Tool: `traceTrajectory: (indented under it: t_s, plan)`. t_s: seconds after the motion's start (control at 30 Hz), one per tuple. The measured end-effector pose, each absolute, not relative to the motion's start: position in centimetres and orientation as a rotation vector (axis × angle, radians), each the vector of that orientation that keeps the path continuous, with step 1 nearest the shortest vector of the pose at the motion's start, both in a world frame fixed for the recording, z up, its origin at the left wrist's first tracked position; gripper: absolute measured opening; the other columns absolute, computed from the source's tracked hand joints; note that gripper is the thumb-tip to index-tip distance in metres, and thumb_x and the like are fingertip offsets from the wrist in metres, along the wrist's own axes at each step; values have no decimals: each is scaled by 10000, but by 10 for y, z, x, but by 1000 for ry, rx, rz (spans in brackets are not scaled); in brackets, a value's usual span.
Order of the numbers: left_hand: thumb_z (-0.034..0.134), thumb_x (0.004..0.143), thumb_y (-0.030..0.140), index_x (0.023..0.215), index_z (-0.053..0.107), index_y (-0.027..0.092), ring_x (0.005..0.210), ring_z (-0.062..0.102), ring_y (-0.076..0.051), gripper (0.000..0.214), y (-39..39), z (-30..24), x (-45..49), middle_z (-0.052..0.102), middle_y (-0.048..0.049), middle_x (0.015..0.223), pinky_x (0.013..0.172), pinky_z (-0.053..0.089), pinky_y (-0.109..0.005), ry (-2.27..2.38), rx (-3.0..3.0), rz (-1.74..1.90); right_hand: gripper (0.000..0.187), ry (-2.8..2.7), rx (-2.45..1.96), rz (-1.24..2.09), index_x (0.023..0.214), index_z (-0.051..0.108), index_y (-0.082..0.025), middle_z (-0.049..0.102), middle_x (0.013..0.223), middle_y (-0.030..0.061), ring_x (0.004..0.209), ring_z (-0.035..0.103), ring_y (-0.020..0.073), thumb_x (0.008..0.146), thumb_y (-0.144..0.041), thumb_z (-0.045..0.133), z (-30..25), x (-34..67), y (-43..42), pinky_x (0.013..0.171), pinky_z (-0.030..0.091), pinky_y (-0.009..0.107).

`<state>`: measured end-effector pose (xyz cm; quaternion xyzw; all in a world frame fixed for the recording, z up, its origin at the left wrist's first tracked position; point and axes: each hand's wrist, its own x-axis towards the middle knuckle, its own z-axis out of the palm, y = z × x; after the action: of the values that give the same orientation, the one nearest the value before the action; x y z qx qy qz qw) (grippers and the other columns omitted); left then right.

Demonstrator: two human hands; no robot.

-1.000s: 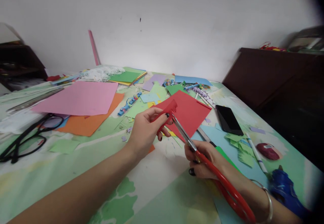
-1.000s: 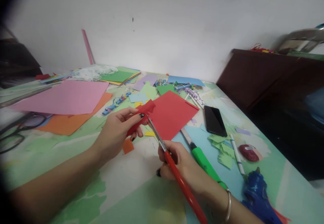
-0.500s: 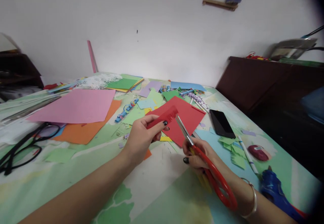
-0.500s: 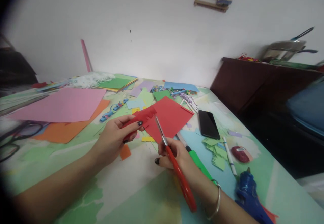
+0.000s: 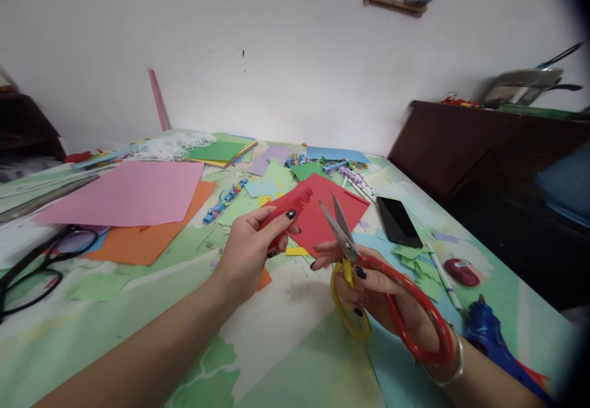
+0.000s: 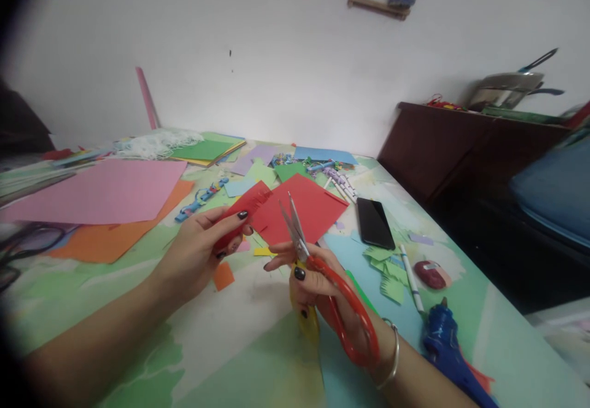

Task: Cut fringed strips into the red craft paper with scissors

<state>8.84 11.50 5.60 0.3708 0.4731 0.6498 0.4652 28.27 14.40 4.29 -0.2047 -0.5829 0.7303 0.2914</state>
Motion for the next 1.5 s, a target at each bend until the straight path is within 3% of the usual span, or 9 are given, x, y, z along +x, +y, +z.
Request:
traceTrajectory:
  t_s: [0.5,0.6,0.67,0.8,1.03,1.13,1.2,1.37,1.5]
  plan:
    - [682,759,301,685,676,122,475,440,-62,194,118,46,85,593,-11,578,462,295,-208,1208,928,1514,421,-1296,-463,2202,1257,586,-196,568,1245,142,536,338,75,843,-250,541,29,283,150,494,297,227]
    - [680,764,313,710,685,125,489,460,-79,196,120,44,84,560,0,512,466,304,-210,1190,948,1459,402,-1307,-511,2129,1250,585,-232,614,1135,109,522,398,84,856,-304,562,29,279,146,503,392,247]
    - [675,770,308,741,681,134,500,471,-75,176,120,45,83,612,-15,601,471,308,-212,1172,942,1460,422,-1328,-593,2086,1232,596,-218,653,873,67,519,440,102,833,-355,623,30,277,143,498,423,244]
    - [647,790,275,837,665,156,457,403,-44,129,121,47,81,610,4,664,459,267,-214,1138,918,1457,436,-1323,-672,2056,1215,599,-201,583,621,4,484,482,119,835,-413,628,35,275,137,470,434,238]
    - [656,737,224,1011,639,139,427,296,-37,288,127,45,76,526,38,546,446,203,-216,1147,758,1385,395,-1292,-753,2044,1156,634,-219,666,975,96,506,531,98,847,-464,604,29,273,143,494,469,250]
    - [651,721,204,916,665,133,432,274,-35,208,128,43,74,466,52,523,441,181,-215,1128,729,1372,481,-1266,-535,2179,1095,653,-257,664,1055,100,361,486,66,720,-555,695,14,270,153,359,446,244]
    - [645,714,194,807,665,129,433,256,-35,115,128,44,74,411,63,500,437,170,-216,1101,728,1363,462,-1247,-582,2179,1126,639,-252,646,1099,108,387,488,60,762,-533,668,12,269,154,394,463,246]
    - [653,702,205,703,624,131,437,256,-42,79,126,47,76,398,59,489,430,160,-218,1050,719,1340,400,-1257,-743,2062,1181,611,-208,601,683,18,487,479,114,842,-420,620,34,272,140,465,428,229]
    - [670,716,222,691,602,141,432,253,-38,108,123,48,77,406,66,494,430,165,-215,1021,735,1329,379,-1328,-770,1948,1098,632,-184,537,615,-4,499,485,140,834,-455,609,43,271,140,461,432,254]
